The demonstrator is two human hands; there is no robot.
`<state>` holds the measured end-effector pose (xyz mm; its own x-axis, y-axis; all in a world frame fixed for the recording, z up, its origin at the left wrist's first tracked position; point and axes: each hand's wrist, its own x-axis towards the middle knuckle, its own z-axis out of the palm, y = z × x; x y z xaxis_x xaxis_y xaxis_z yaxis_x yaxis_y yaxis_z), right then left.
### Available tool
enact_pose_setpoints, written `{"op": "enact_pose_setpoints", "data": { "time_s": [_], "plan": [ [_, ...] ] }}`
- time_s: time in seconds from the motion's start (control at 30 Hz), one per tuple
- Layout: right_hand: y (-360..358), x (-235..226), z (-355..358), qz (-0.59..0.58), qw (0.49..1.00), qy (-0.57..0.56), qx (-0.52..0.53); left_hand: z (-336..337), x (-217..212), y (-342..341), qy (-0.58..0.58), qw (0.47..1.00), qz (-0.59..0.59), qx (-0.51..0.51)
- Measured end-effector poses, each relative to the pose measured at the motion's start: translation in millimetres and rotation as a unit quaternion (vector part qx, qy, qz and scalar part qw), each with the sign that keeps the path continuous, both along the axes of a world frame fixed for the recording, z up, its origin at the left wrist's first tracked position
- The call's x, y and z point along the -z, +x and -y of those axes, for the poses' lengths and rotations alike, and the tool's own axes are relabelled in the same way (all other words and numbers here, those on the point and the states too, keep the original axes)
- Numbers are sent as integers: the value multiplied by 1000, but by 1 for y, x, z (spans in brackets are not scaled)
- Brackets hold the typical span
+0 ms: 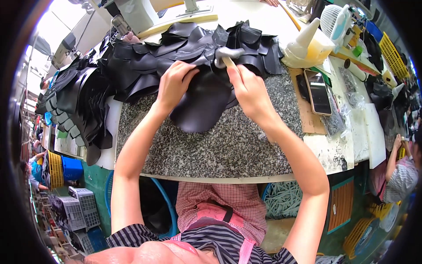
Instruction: Flattening and shaping black leather shoe components using a shoemaker's hammer at a manufacturing workstation.
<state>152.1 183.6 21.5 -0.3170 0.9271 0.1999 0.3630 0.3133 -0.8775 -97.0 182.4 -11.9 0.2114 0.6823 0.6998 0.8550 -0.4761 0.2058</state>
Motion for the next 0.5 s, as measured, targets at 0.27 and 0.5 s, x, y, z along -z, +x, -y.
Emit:
{"op": "enact_pose_setpoints", "data": {
  "time_s": [0.27, 0.5],
  "plan": [
    [40, -11, 40, -88, 989, -110, -52, 149, -49, 70, -172, 964, 38, 197],
    [115, -38, 159, 80, 970, -199, -110, 174, -6, 90, -387, 906, 168, 37]
  ]
}}
